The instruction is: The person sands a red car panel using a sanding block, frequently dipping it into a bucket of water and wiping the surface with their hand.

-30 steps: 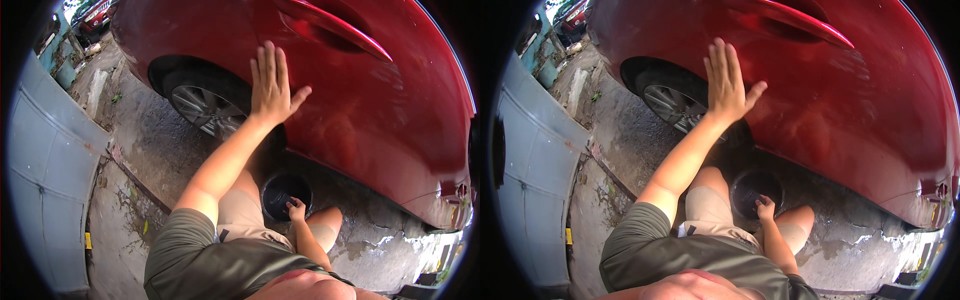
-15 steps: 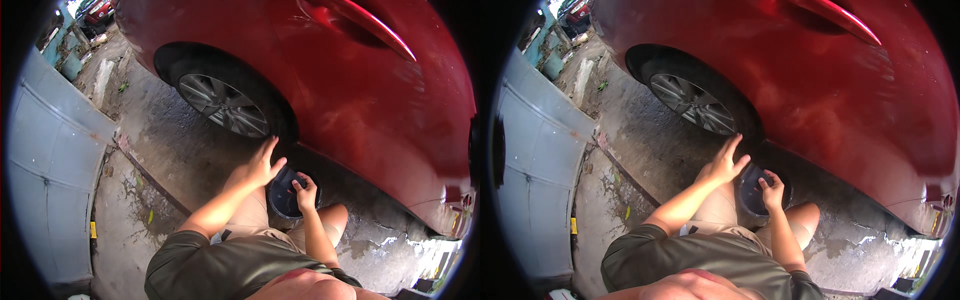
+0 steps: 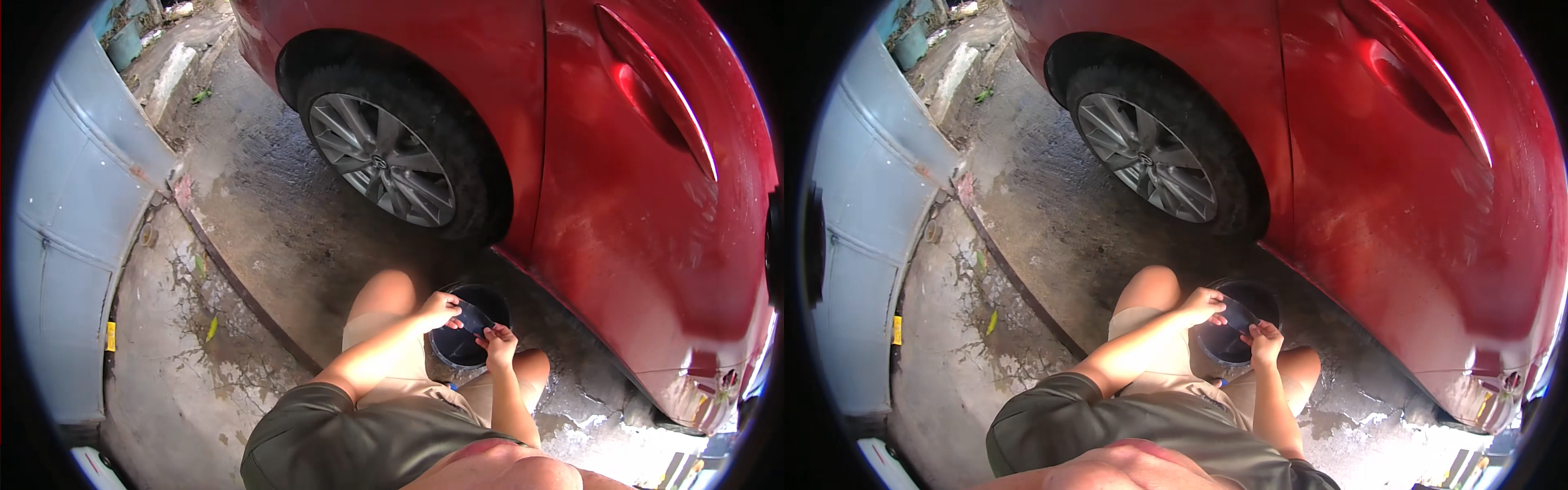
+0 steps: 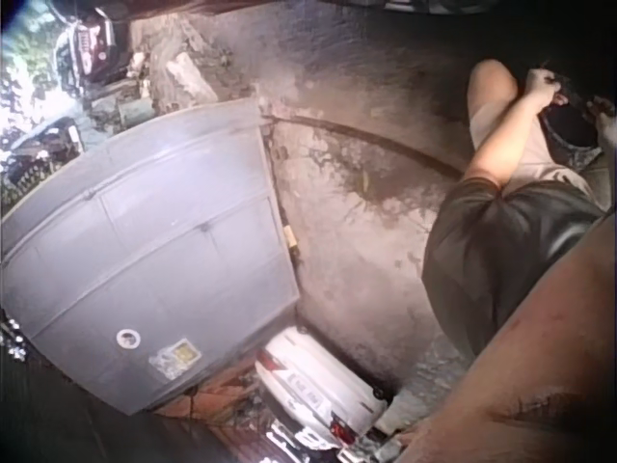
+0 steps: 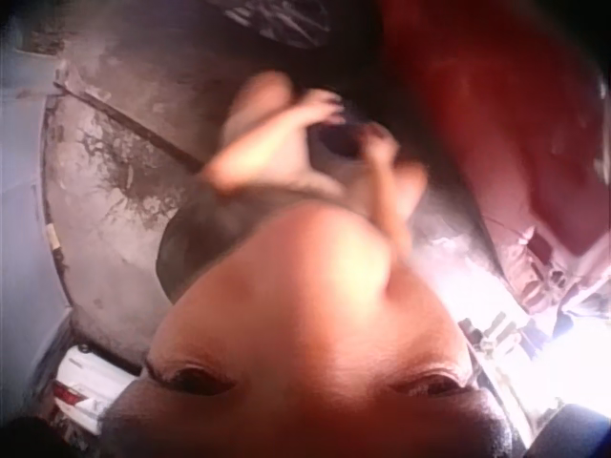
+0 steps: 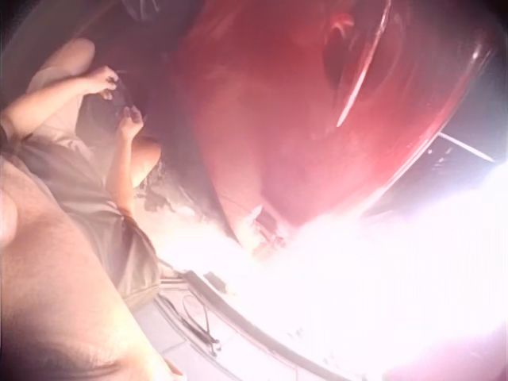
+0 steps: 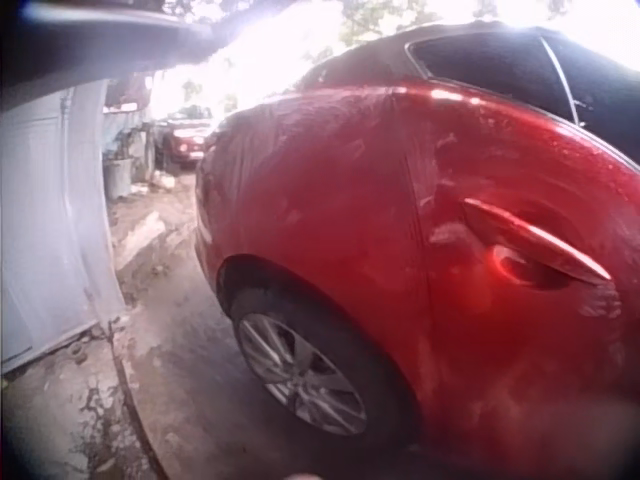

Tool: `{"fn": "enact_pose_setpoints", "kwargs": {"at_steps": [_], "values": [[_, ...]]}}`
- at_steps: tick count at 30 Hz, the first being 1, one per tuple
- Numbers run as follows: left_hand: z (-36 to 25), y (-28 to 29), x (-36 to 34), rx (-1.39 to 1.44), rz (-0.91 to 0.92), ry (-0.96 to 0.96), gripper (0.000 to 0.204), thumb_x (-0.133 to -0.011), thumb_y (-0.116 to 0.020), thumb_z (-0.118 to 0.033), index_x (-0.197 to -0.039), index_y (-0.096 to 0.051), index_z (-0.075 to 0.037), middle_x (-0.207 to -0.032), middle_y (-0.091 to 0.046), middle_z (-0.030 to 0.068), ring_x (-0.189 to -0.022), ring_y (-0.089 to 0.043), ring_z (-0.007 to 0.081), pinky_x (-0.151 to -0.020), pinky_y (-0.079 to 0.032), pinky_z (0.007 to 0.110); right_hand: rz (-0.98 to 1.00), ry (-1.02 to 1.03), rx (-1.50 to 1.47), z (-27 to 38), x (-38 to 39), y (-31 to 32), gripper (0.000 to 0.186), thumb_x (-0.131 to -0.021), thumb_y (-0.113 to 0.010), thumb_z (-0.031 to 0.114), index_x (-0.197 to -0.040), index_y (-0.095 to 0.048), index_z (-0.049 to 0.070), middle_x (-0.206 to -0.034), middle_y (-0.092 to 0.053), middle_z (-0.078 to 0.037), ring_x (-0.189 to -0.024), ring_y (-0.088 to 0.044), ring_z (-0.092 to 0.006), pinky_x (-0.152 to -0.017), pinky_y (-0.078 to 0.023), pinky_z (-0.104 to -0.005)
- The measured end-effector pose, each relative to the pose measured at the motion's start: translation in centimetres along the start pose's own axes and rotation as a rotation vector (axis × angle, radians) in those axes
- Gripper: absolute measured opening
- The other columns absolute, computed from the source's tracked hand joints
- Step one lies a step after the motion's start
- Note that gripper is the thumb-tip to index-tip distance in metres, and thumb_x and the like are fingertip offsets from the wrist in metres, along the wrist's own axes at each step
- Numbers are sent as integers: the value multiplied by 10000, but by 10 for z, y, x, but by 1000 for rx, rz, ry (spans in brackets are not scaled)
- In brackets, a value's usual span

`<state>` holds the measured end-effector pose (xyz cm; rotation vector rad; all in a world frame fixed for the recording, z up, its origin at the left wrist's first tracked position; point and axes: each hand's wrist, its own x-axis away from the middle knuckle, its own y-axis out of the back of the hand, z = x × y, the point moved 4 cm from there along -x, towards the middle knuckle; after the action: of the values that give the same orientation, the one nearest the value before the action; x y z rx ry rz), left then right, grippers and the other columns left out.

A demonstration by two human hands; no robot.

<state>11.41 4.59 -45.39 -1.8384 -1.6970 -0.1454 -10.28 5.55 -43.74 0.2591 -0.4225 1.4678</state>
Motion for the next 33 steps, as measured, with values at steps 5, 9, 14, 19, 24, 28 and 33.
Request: {"fn": "enact_pose_setpoints", "kwargs": {"at_steps": [5, 9, 14, 19, 24, 28, 33], "values": [[11, -13, -8, -87, 26, -15, 344, -945, -674, 10, -1259, -586, 121, -1043, -726, 238, -744, -771, 263, -613, -636, 309, 10, -130, 8, 0, 1, 15, 137, -932, -708, 13, -967, -581, 51, -851, -688, -92, -682, -722, -243, -571, -624, -344], [10, -22, 3, -554, -35, -113, 300, -932, -697, -52, -1211, -646, 45, -1097, -728, 209, -859, -751, 304, -689, -623, 399, 202, -224, 125, -4, -4, 2, 176, -939, -655, 23, -1019, -508, 78, -909, -662, -110, -701, -703, -252, -571, -624, -365], [5, -35, 19, -1423, -318, -533, 367, -874, -688, -116, -1239, -678, -84, -1445, -547, 199, -1284, -571, 352, -941, -520, 488, 167, 0, 357, -63, -36, -18, 341, -918, -431, -28, -1229, -428, 113, -1215, -579, -193, -1047, -665, -340, -738, -597, -453], [-21, -1, 4, -1618, -488, -325, 542, -800, -710, -64, -1334, -615, -87, -1371, -618, 203, -1170, -657, 339, -917, -526, 469, 432, 163, 1186, -120, -50, -53, 761, -883, -532, 102, -1603, -285, 92, -1589, -387, -271, -1462, -409, -416, -1199, -356, -491], [-37, 16, -10, -1526, -288, -91, 433, -852, -667, -84, -1268, -620, 26, -985, -743, 238, -954, -737, 389, -820, -609, 485, 634, 73, 1596, -160, -71, -38, 702, -935, -564, 260, -1578, -339, 92, -1593, -397, -239, -1472, -407, -379, -1217, -333, -508], [-47, 40, 7, -1516, -324, -106, 449, -836, -671, -91, -1272, -628, 10, -994, -744, 232, -961, -739, 383, -833, -611, 473, 665, 102, 1403, -146, -64, -66, 522, -1011, -480, 300, -1485, -450, 82, -1476, -521, -254, -1347, -526, -419, -1141, -414, -528], [-60, 82, 3, -1397, -436, -79, 348, -792, -703, -89, -1132, -693, -18, -986, -741, 234, -977, -729, 399, -837, -604, 488, 725, 201, 1361, -90, -18, -88, 443, -1055, -426, 263, -1449, -486, 70, -1274, -657, -268, -1134, -646, -471, -1014, -503, -542]]}}
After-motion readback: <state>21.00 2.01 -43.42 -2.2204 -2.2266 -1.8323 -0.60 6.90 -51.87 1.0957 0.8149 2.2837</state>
